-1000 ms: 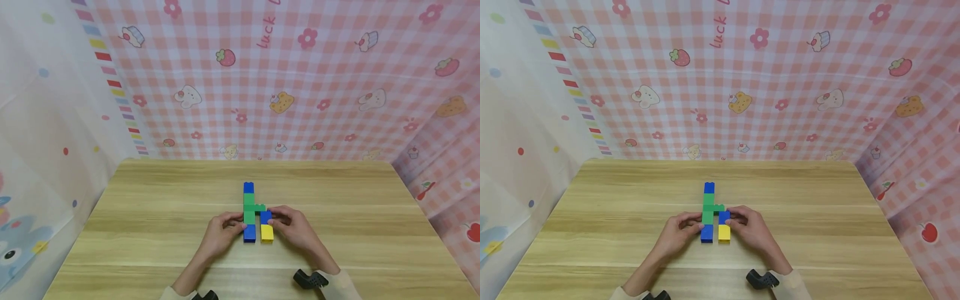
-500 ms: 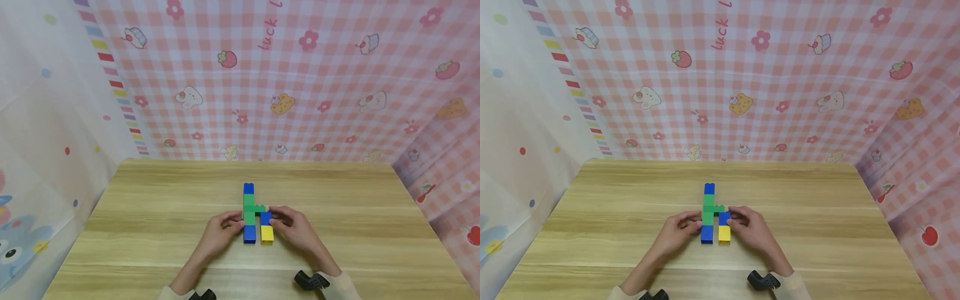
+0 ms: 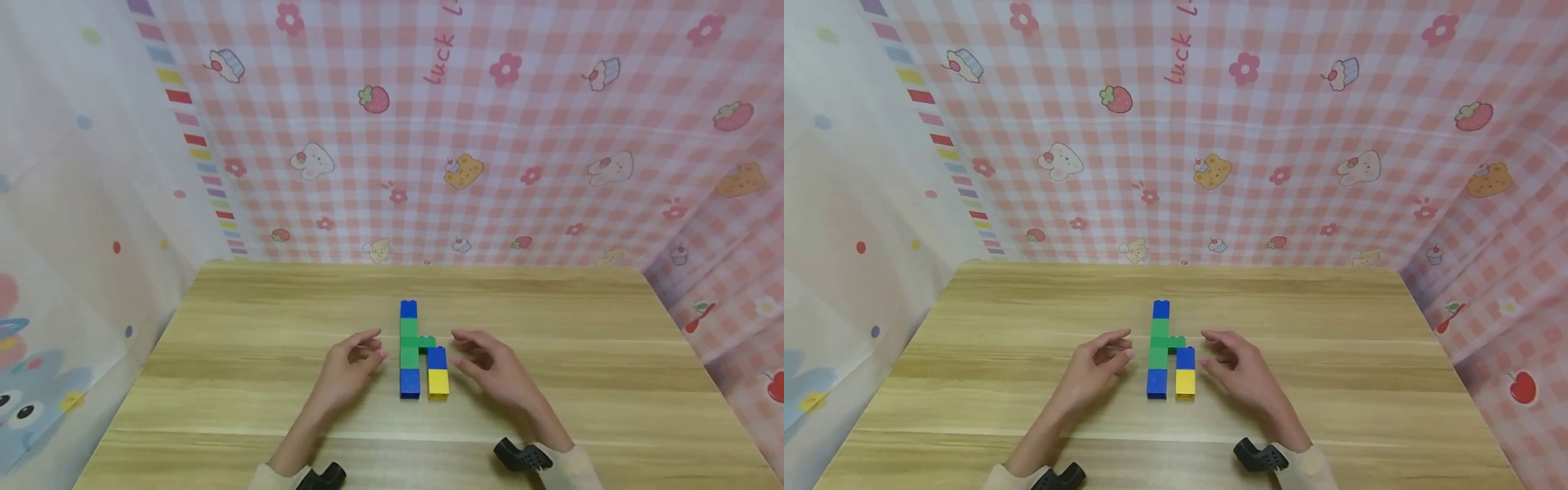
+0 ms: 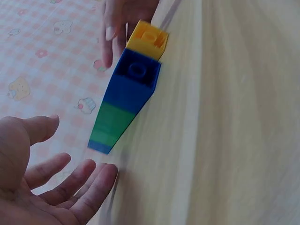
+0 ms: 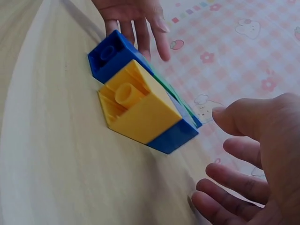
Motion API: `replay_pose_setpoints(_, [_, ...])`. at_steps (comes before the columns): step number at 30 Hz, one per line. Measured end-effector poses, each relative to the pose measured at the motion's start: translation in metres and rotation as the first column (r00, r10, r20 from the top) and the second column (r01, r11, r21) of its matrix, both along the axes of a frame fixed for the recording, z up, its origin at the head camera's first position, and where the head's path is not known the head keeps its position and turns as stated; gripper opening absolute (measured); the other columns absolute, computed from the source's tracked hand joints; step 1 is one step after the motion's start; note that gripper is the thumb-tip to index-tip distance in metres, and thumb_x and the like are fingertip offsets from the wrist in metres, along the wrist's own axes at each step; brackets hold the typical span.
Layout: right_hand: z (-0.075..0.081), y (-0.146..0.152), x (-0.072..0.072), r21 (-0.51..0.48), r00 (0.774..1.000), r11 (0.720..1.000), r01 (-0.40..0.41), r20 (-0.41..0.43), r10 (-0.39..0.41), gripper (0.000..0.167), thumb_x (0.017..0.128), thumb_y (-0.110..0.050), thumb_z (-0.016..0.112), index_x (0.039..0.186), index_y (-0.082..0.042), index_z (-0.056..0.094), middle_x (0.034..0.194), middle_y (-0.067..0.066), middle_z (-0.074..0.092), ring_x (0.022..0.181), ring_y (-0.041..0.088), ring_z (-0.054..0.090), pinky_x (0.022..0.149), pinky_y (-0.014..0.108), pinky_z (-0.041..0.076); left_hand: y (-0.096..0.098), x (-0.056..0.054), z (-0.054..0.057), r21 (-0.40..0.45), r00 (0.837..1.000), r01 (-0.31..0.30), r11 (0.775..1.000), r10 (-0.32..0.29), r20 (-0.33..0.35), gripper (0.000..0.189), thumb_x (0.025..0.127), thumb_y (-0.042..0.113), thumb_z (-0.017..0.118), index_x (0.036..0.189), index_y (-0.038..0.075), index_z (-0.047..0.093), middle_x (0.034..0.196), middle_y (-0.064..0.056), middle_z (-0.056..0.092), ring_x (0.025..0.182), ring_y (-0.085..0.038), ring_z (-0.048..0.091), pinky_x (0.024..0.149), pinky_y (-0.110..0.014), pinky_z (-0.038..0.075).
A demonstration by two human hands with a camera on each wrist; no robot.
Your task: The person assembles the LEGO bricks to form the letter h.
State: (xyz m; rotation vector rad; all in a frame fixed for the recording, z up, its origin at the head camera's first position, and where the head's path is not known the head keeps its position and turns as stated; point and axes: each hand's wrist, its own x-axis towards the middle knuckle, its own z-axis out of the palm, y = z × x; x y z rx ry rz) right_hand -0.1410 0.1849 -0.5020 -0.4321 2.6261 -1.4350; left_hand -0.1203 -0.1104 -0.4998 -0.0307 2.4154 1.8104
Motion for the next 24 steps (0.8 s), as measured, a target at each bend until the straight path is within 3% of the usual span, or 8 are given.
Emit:
replay_pose_setpoints(5, [0.003, 0.006, -0.003, 0.049, 0.999, 0.999, 0.014, -0.040, -0.012, 0.052, 0.096, -0.023, 0.073, 0.145, -0.017, 0.057, 0.141, 0.007, 0.063, 0.123, 0.029, 0.063, 0.104, 0.050, 0.056, -0.012, -0.002, 0.001, -0.064, 0.997, -0.053, 0.996, 0.049, -0.065, 0.049, 0.096, 0.024, 0.073, 0.142, 0.014, 0.060, 0.127, -0.007, 0.068, 0.114, -0.021, 0.067, 0.098, -0.038, 0.060])
replay_pose_setpoints(12, [0.008, 0.019, -0.009, 0.106, 0.988, 0.994, 0.038, -0.152, -0.022, 0.058, 0.096, -0.027, 0.074, 0.148, -0.015, 0.052, 0.146, 0.012, 0.057, 0.126, 0.037, 0.060, 0.102, 0.057, 0.056, -0.033, -0.004, -0.001, -0.154, 0.989, -0.069, 0.986, 0.048, -0.138, 0.055, 0.097, 0.029, 0.073, 0.147, 0.016, 0.055, 0.140, -0.010, 0.062, 0.128, -0.030, 0.062, 0.102, -0.045, 0.059])
replay_pose_setpoints(19, [0.012, 0.036, -0.008, 0.186, 0.977, 0.980, 0.067, -0.212, -0.026, 0.065, 0.095, -0.033, 0.074, 0.152, -0.015, 0.047, 0.156, 0.015, 0.047, 0.132, 0.042, 0.054, 0.104, 0.064, 0.051, -0.061, -0.003, 0.001, -0.327, 0.968, -0.070, 0.943, -0.016, -0.251, 0.069, 0.097, 0.043, 0.070, 0.155, 0.015, 0.043, 0.157, -0.012, 0.046, 0.143, -0.039, 0.047, 0.116, -0.061, 0.044])
replay_pose_setpoints(24, [0.009, 0.051, -0.008, 0.227, 0.964, 0.969, 0.098, -0.262, -0.036, 0.070, 0.094, -0.034, 0.075, 0.154, -0.014, 0.045, 0.161, 0.020, 0.038, 0.143, 0.047, 0.040, 0.111, 0.074, 0.037, -0.078, -0.003, 0.005, -0.421, 0.956, -0.083, 0.903, -0.048, -0.290, 0.076, 0.098, 0.049, 0.066, 0.159, 0.017, 0.035, 0.165, -0.015, 0.033, 0.152, -0.041, 0.030, 0.121, -0.069, 0.031])
